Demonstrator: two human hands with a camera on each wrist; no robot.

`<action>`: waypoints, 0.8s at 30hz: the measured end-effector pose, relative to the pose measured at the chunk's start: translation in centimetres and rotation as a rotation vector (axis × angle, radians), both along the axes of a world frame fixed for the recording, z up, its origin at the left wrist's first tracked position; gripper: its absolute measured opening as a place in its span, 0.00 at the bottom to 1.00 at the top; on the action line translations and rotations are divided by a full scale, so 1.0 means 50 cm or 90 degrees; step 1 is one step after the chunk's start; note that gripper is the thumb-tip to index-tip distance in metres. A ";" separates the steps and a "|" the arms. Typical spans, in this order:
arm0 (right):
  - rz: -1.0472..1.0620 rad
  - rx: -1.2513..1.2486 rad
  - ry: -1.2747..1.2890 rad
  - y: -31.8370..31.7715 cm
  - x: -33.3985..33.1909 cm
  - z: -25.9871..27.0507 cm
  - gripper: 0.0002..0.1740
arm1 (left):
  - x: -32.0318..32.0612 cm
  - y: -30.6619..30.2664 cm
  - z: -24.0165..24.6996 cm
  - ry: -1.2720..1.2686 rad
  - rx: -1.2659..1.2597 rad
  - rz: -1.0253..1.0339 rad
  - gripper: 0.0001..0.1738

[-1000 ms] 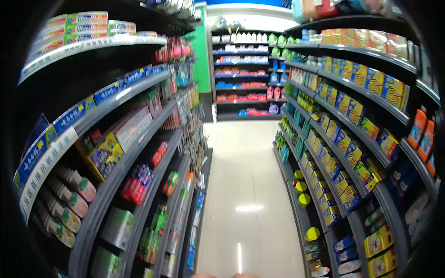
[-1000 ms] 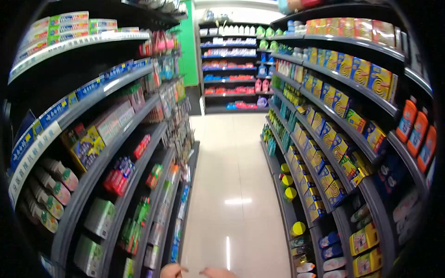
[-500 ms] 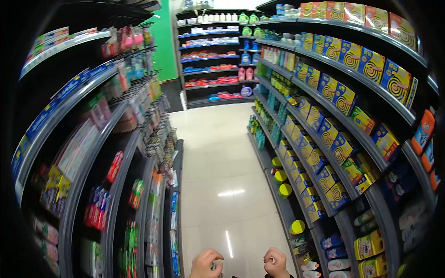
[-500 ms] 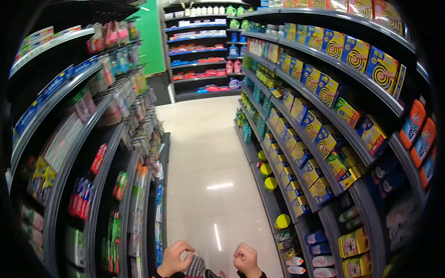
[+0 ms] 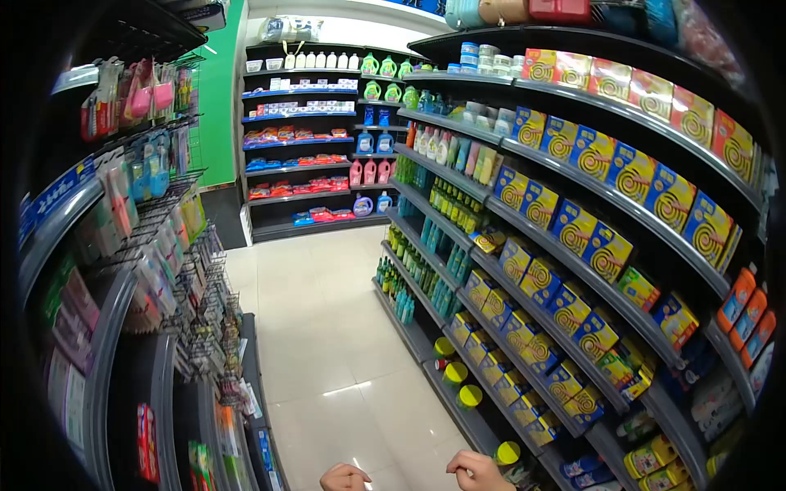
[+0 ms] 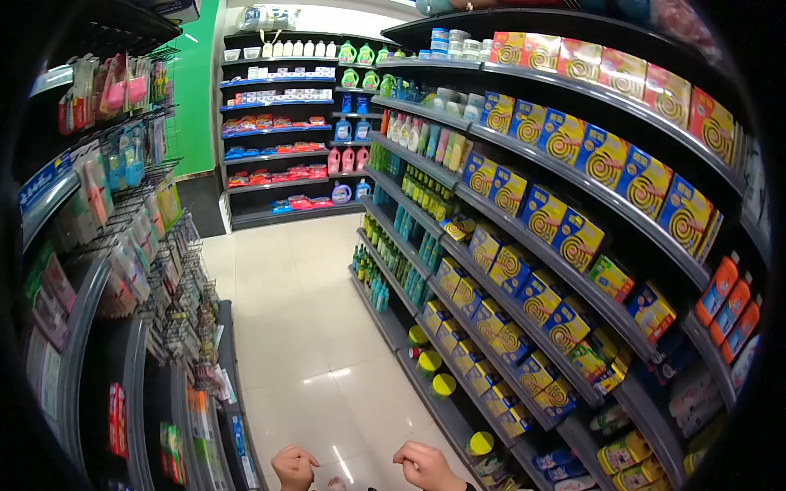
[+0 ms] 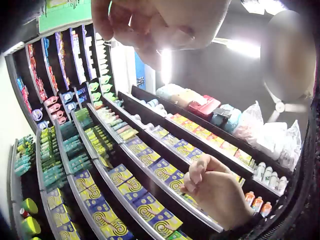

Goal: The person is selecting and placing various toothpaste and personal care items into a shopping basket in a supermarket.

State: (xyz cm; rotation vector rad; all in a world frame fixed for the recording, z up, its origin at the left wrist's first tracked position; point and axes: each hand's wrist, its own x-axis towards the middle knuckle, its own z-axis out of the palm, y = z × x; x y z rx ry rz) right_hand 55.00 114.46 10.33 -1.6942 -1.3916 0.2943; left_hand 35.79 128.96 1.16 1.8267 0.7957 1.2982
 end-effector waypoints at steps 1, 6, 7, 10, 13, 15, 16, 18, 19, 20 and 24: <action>-0.004 0.001 -0.004 0.047 0.012 0.006 0.09 | 0.014 0.049 0.004 -0.013 -0.043 0.024 0.12; -0.008 0.020 0.015 0.235 0.087 -0.009 0.08 | 0.088 0.245 -0.012 0.099 -0.124 -0.020 0.14; -0.013 0.033 0.019 0.268 0.112 -0.023 0.09 | 0.115 0.278 0.022 0.102 -0.118 -0.026 0.14; -0.026 0.042 0.039 0.373 0.199 -0.060 0.09 | 0.191 0.358 0.065 0.105 -0.353 -0.054 0.17; -0.014 0.044 0.055 0.488 0.311 -0.098 0.09 | 0.265 0.465 -0.040 0.200 -0.273 -0.062 0.16; 0.009 0.051 0.058 0.573 0.400 -0.115 0.10 | 0.347 0.528 -0.026 0.138 -0.296 -0.041 0.15; 0.037 0.073 0.035 0.613 0.447 -0.113 0.10 | 0.392 0.556 -0.012 0.065 -0.329 -0.028 0.13; 0.067 0.105 0.000 0.692 0.552 -0.084 0.10 | 0.508 0.632 0.016 0.048 -0.343 -0.016 0.12; 0.068 0.121 0.005 0.724 0.601 -0.070 0.10 | 0.565 0.667 0.036 0.025 -0.372 -0.008 0.11; 0.062 0.136 0.004 0.756 0.654 -0.062 0.09 | 0.627 0.706 0.060 0.034 -0.380 -0.067 0.12; 0.001 0.197 -0.037 0.868 0.857 -0.052 0.09 | 0.896 0.850 0.089 0.081 -0.018 -0.090 0.20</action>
